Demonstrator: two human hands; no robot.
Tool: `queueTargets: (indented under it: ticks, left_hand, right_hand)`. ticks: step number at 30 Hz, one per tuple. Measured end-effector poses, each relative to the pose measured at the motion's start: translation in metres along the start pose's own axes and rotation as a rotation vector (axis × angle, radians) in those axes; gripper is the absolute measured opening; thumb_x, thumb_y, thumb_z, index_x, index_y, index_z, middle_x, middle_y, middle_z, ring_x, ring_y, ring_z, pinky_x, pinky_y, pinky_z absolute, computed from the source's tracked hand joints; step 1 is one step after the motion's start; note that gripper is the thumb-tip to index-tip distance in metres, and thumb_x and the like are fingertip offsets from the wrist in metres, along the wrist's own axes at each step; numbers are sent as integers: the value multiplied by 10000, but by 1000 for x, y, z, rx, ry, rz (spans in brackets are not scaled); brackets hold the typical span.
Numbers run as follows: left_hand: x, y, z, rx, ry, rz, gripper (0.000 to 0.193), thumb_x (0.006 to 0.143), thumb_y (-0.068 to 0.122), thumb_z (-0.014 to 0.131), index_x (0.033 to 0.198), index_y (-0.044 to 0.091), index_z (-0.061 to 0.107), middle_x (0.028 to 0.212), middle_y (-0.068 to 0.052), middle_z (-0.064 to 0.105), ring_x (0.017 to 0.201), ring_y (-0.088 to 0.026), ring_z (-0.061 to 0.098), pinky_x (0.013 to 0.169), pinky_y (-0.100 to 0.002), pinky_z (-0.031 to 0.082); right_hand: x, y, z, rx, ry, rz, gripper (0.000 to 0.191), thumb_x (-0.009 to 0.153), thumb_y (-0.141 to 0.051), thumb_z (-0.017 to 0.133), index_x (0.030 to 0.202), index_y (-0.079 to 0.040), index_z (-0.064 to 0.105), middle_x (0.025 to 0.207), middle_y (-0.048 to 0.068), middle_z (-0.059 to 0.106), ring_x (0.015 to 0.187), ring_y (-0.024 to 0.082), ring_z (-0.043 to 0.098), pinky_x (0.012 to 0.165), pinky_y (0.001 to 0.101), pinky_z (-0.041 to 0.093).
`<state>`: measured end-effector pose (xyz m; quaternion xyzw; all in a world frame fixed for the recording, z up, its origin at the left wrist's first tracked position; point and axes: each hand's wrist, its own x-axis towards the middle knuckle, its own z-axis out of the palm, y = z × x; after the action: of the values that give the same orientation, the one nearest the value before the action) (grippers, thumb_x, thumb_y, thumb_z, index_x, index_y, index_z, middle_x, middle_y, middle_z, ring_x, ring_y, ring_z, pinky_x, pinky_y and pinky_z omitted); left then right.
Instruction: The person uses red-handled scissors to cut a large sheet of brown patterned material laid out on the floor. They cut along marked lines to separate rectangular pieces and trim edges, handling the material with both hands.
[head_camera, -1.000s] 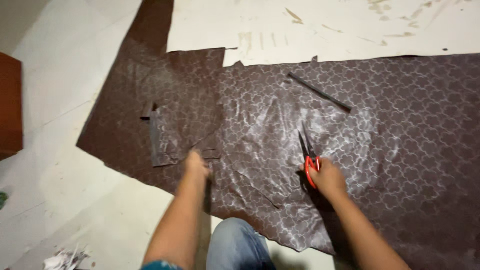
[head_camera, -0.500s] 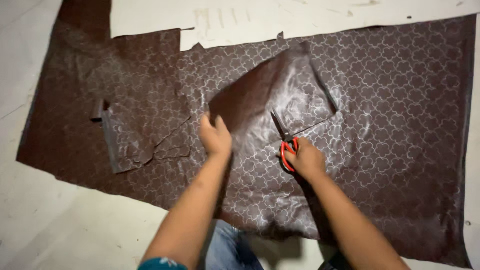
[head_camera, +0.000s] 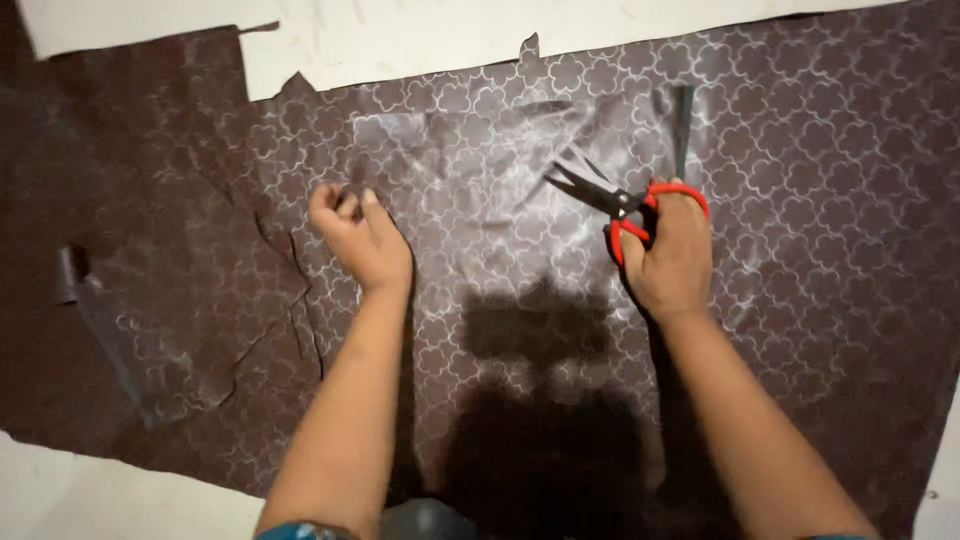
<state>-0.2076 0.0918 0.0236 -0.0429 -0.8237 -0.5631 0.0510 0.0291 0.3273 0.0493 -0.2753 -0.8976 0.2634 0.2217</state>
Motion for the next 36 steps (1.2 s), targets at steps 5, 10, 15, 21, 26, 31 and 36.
queueTargets:
  ticks: [5,10,15,21,26,31,36]
  left_hand:
    - [-71,0,-26,634,45,118,592,1065,385,503,1497,-6,394,1587,-239,336,1467,-394,352,1200,-571,305]
    - [-99,-8,-25,1028,-50,-109,680,1103,465,394,1539,-55,357,1653,-262,289,1551,-470,253,1238,-638,204]
    - [-97,-14,-14,1098,-2,-108,692,1067,469,380,1522,-50,334,1642,-297,271,1549,-465,272,1247,-663,208]
    - [-98,-2,-16,1114,-89,-84,687,1031,393,402,1515,-86,310,1626,-336,264,1525,-516,256,1214,-695,207]
    - [-93,-1,-9,1116,-38,-77,668,1040,403,405,1512,-66,332,1628,-319,279,1522,-495,274,1211,-681,221]
    - [-97,-1,-14,1088,-64,-86,675,1057,400,395,1525,-82,332,1643,-303,273,1541,-491,269,1233,-676,220]
    - [-98,-14,-10,1106,90,-56,624,1044,385,488,1515,-17,404,1652,-226,343,1569,-420,286,1277,-620,225]
  right_hand:
    - [7,5,5,-75,-77,86,498,871,-113,746,1313,23,561,1212,246,603,1200,451,557,1071,529,438]
    - [13,4,6,-176,-160,167,576,851,-169,738,1358,45,567,1250,265,610,1269,470,549,1100,548,421]
    - [11,13,8,-191,-214,202,602,799,-215,725,1312,65,579,1244,276,621,1222,476,566,1059,556,432]
    - [5,20,11,-228,-234,205,542,822,-197,702,1293,46,588,1258,259,634,1227,465,586,1059,554,454]
    - [7,22,10,-202,-239,200,648,740,-180,747,1304,88,575,1224,283,628,1189,480,588,1017,557,454]
    - [15,17,10,-172,-253,259,684,694,-165,816,1295,59,577,1189,257,645,1173,465,588,1017,544,464]
    - [19,12,6,-46,-237,262,590,770,-145,831,1277,25,582,1132,222,643,1106,439,596,1061,541,456]
